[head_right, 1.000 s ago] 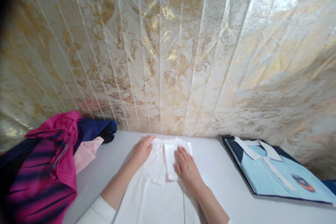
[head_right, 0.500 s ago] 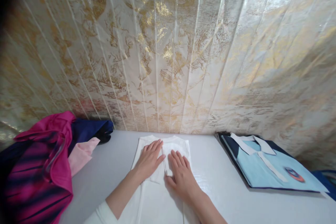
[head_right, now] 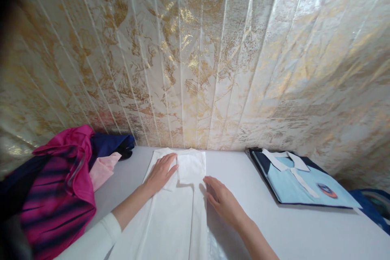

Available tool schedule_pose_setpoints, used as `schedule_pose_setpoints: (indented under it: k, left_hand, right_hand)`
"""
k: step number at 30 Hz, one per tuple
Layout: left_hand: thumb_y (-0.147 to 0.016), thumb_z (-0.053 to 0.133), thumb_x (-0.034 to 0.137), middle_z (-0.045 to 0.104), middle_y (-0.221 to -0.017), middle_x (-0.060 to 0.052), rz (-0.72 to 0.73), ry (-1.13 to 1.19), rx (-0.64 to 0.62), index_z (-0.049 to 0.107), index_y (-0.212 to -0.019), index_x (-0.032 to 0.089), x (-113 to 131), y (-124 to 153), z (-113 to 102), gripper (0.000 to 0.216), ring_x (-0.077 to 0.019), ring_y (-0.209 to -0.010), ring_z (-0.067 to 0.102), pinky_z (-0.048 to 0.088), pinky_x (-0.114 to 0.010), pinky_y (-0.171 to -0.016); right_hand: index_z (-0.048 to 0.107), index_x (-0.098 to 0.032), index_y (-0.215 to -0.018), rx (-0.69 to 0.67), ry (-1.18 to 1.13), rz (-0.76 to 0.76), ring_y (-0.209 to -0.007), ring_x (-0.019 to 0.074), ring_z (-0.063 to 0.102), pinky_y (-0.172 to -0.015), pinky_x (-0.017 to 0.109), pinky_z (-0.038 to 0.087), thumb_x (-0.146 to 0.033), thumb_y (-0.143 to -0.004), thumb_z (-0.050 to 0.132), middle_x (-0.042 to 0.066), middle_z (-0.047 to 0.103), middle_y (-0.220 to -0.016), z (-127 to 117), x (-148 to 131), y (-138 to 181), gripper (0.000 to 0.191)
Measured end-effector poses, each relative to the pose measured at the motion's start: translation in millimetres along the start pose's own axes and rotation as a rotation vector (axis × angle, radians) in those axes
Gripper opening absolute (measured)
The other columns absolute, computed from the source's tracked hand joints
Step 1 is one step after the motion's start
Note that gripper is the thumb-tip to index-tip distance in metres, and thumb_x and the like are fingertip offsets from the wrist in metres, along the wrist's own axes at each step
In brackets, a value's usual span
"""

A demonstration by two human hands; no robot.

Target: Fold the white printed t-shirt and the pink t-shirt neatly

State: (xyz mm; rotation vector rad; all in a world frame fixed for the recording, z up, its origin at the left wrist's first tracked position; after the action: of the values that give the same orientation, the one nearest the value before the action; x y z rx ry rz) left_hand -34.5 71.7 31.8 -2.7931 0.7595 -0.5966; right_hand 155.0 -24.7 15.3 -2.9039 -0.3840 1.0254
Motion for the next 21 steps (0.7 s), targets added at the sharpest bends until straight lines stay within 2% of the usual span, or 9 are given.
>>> schedule_pose_setpoints:
  k: [2, 5, 9, 12, 16, 19, 21]
  left_hand:
    - [-0.094, 0.038, 0.020, 0.061, -0.112, -0.007, -0.021, 0.019, -0.016, 0.060, -0.104, 0.019, 24, 24, -4, 0.024, -0.0225, -0.107, 0.053, 0.039, -0.037, -0.094]
    - [-0.088, 0.047, 0.018, 0.061, -0.092, -0.004, -0.013, 0.060, -0.105, 0.062, -0.079, 0.020, 72, 73, 0, 0.018, -0.0225, -0.093, 0.055, 0.043, -0.033, -0.081]
    - [-0.082, 0.054, 0.021, 0.061, -0.095, -0.006, -0.061, 0.167, -0.364, 0.064, -0.079, 0.018, 118, 127, 17, 0.011, -0.0261, -0.098, 0.053, 0.041, -0.038, -0.083]
    - [-0.082, 0.053, 0.019, 0.061, -0.099, -0.008, -0.100, 0.171, -0.466, 0.064, -0.078, 0.018, 133, 141, 21, 0.012, -0.0283, -0.104, 0.051, 0.039, -0.042, -0.088]
    - [-0.079, 0.053, 0.016, 0.060, -0.101, -0.007, -0.087, 0.174, -0.452, 0.062, -0.082, 0.018, 137, 148, 20, 0.010, -0.0272, -0.103, 0.050, 0.039, -0.039, -0.087]
    - [-0.072, 0.054, 0.009, 0.059, -0.103, -0.005, -0.012, 0.201, -0.469, 0.059, -0.092, 0.019, 136, 162, 22, 0.023, -0.0246, -0.099, 0.051, 0.040, -0.036, -0.084]
    - [-0.069, 0.052, 0.002, 0.059, -0.105, -0.004, 0.060, 0.229, -0.496, 0.058, -0.097, 0.020, 133, 175, 21, 0.034, -0.0225, -0.098, 0.052, 0.041, -0.033, -0.084]
  right_hand:
    - [0.058, -0.023, -0.120, 0.018, -0.048, -0.006, -0.118, 0.0228, 0.056, -0.103, 0.040, 0.043, -0.017, -0.084, 0.043, 0.008, 0.061, -0.127, -5, -11, 2, 0.039]
    - [0.061, -0.024, -0.108, 0.022, -0.113, -0.062, -0.108, 0.0203, 0.060, -0.094, 0.035, 0.047, -0.014, -0.083, 0.041, 0.006, 0.064, -0.116, -5, -28, 7, 0.033]
    - [0.061, -0.024, -0.104, -0.021, -0.145, -0.112, -0.100, 0.0188, 0.061, -0.089, 0.032, 0.048, -0.010, -0.082, 0.041, 0.005, 0.064, -0.109, 2, -44, 20, 0.033]
    - [0.061, -0.023, -0.103, -0.049, -0.128, -0.115, -0.097, 0.0196, 0.062, -0.087, 0.033, 0.048, -0.009, -0.082, 0.042, 0.005, 0.065, -0.104, 5, -52, 32, 0.032]
    - [0.060, -0.023, -0.100, -0.047, -0.071, -0.146, -0.098, 0.0197, 0.062, -0.086, 0.033, 0.049, -0.006, -0.078, 0.041, 0.005, 0.065, -0.104, 0, -66, 57, 0.034]
    - [0.061, -0.023, -0.099, -0.043, -0.007, -0.221, -0.098, 0.0198, 0.061, -0.085, 0.032, 0.051, -0.003, -0.074, 0.043, 0.006, 0.064, -0.106, 3, -80, 88, 0.037]
    - [0.061, -0.023, -0.097, -0.072, 0.066, -0.312, -0.093, 0.0202, 0.061, -0.081, 0.031, 0.052, -0.005, -0.074, 0.051, 0.006, 0.064, -0.104, 16, -88, 115, 0.031]
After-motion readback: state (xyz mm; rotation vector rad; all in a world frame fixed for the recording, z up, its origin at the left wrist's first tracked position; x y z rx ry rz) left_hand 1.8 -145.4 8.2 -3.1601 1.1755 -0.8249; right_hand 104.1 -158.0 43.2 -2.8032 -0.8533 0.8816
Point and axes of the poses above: each hand's wrist, its own y-axis away from the middle knuckle, its own z-axis out of the palm, x = y × z, the point moved 9 cm from there along -y, towards the middle knuckle
